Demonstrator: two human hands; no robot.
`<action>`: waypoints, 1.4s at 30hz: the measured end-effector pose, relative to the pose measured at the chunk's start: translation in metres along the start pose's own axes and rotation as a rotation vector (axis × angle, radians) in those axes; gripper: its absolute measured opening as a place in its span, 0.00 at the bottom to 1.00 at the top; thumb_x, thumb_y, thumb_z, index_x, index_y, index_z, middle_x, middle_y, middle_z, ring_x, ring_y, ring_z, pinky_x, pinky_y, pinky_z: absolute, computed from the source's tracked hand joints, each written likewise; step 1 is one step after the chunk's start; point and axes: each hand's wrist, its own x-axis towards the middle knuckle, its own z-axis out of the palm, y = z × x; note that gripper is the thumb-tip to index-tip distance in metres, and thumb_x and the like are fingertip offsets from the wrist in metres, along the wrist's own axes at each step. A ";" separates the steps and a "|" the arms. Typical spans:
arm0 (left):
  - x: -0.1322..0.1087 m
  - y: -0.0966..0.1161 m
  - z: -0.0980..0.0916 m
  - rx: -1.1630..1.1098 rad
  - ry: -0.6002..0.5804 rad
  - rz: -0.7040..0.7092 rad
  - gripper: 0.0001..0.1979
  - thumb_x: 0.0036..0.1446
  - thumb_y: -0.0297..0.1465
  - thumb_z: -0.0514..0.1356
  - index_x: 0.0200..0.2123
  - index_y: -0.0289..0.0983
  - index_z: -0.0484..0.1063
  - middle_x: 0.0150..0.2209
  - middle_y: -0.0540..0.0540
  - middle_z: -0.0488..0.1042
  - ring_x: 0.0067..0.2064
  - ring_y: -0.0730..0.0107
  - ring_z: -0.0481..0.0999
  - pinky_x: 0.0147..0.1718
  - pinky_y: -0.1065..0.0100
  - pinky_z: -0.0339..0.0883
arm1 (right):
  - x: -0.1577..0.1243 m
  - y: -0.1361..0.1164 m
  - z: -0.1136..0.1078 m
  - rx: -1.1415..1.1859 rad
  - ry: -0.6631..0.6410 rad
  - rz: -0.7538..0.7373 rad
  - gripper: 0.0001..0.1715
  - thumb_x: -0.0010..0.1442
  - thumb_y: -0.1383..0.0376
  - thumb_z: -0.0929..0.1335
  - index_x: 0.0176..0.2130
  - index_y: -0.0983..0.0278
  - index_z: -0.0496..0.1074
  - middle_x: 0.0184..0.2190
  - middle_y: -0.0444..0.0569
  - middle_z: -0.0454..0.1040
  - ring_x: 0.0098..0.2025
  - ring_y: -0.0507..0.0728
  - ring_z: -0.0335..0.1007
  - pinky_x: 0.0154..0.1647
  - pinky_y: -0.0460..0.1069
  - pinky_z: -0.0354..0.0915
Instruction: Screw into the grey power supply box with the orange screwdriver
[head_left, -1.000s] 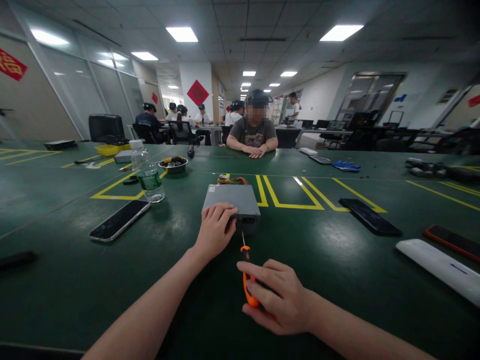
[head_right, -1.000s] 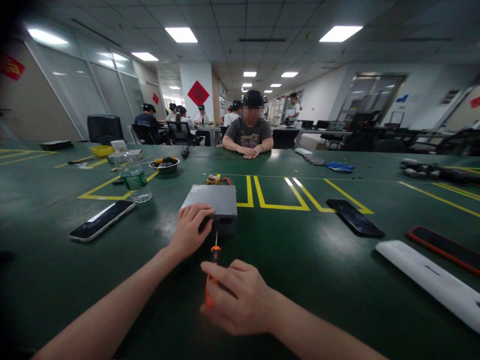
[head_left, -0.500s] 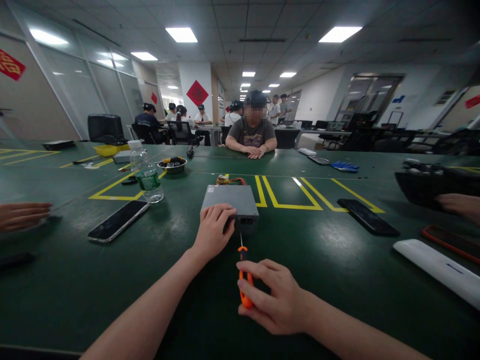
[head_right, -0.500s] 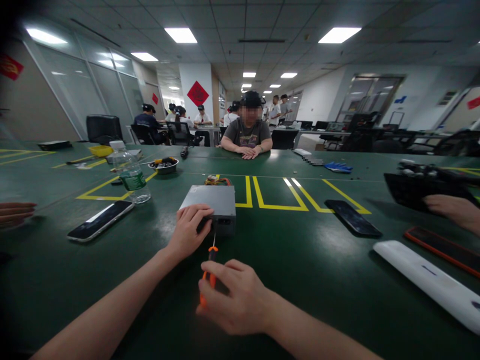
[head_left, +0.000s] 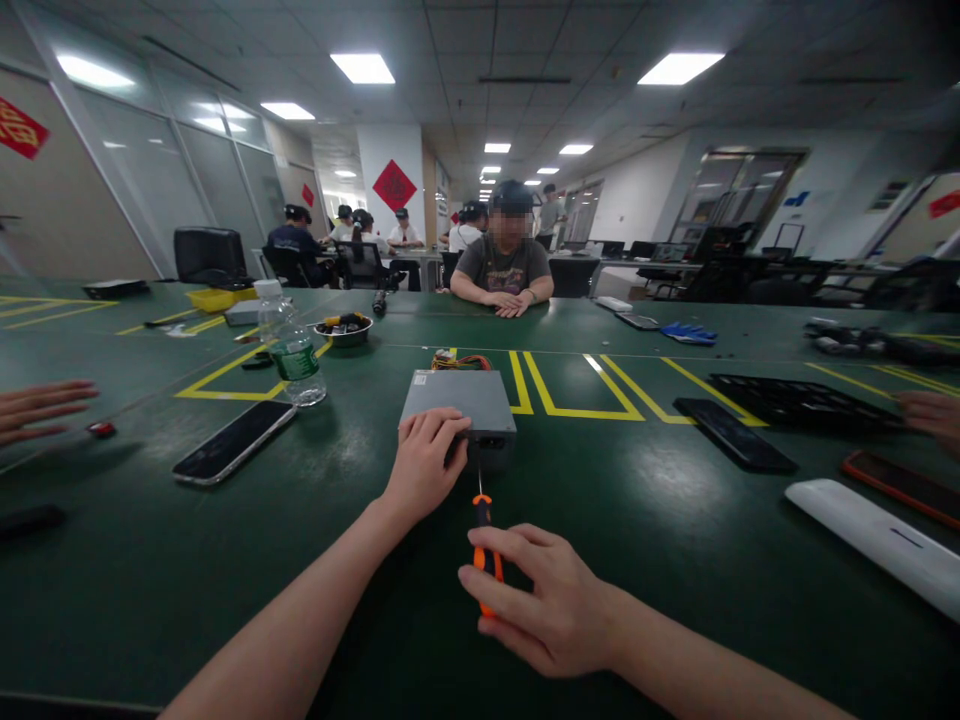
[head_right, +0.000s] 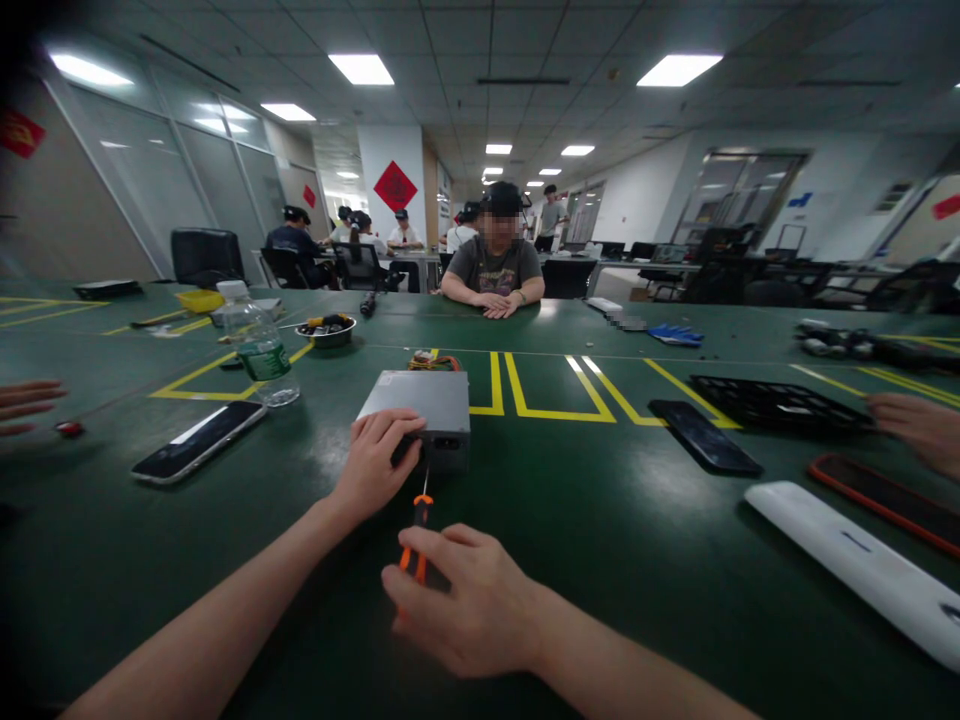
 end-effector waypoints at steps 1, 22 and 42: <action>0.000 0.000 0.000 -0.001 0.000 0.001 0.11 0.56 0.27 0.53 0.43 0.41 0.67 0.46 0.45 0.70 0.49 0.64 0.66 0.48 0.58 0.54 | 0.000 0.000 0.000 -0.010 0.028 -0.008 0.14 0.60 0.63 0.60 0.44 0.67 0.65 0.41 0.59 0.72 0.42 0.55 0.69 0.35 0.48 0.66; 0.000 -0.001 -0.001 0.008 -0.013 -0.003 0.12 0.56 0.27 0.53 0.43 0.41 0.67 0.46 0.46 0.70 0.49 0.65 0.66 0.48 0.60 0.54 | -0.006 0.000 0.006 -0.017 0.191 0.031 0.04 0.56 0.67 0.64 0.34 0.66 0.63 0.40 0.60 0.74 0.32 0.51 0.72 0.27 0.46 0.65; 0.001 0.005 0.002 0.048 0.007 -0.030 0.11 0.54 0.29 0.55 0.42 0.40 0.66 0.45 0.45 0.70 0.48 0.63 0.67 0.47 0.59 0.54 | -0.001 -0.004 0.008 -0.074 0.108 0.056 0.10 0.58 0.61 0.64 0.36 0.66 0.67 0.37 0.56 0.75 0.34 0.53 0.72 0.30 0.45 0.68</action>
